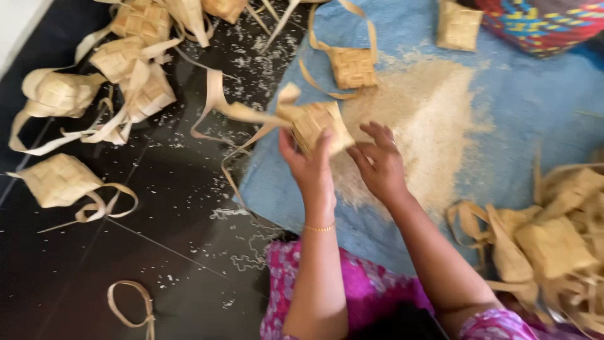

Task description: The person fills small woven palm-leaf baskets with rice from a pile on a blue mat, then folds and ties the tops closed. They repeat this process for multiple baskets, placing the finished ones in a pile to the right.

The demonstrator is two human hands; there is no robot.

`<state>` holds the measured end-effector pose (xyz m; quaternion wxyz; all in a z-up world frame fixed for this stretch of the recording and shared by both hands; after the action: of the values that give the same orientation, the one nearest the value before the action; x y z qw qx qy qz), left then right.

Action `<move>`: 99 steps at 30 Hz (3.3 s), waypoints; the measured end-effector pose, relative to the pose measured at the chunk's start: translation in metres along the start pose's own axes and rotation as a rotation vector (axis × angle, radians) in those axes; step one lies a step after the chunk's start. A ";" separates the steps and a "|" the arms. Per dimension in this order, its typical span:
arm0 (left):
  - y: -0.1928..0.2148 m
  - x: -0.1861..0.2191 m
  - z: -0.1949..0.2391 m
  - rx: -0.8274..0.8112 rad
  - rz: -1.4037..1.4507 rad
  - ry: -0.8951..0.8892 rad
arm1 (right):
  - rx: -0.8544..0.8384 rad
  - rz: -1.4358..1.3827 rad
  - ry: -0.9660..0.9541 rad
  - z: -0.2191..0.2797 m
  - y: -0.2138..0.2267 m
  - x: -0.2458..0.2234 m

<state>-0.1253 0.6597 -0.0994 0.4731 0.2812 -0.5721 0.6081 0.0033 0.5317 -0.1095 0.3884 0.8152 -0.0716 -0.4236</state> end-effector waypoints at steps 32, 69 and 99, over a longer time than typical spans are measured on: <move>-0.106 -0.023 0.123 -1.121 -0.746 -0.487 | 0.049 -0.440 -0.246 0.032 0.146 0.002; -0.122 -0.065 0.111 -1.014 -1.079 -0.578 | 0.794 -1.500 -1.218 0.064 0.038 0.171; -0.126 -0.063 0.111 -1.069 -1.058 -0.438 | 0.344 0.128 -0.585 0.000 0.108 0.244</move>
<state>-0.0098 0.5236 -0.0804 0.6475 0.3643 -0.6575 -0.1255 0.1803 0.3484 -0.1894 0.2343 0.7064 -0.3014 -0.5960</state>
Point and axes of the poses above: each hand's wrist, its own z-axis away from the middle knuckle, its own y-axis out of the back of the hand, x = y × z, the point moved 10 cm from there along -z, towards the middle knuckle, and after that the axes turned 12 degrees about -y, right-handed, at the moved point
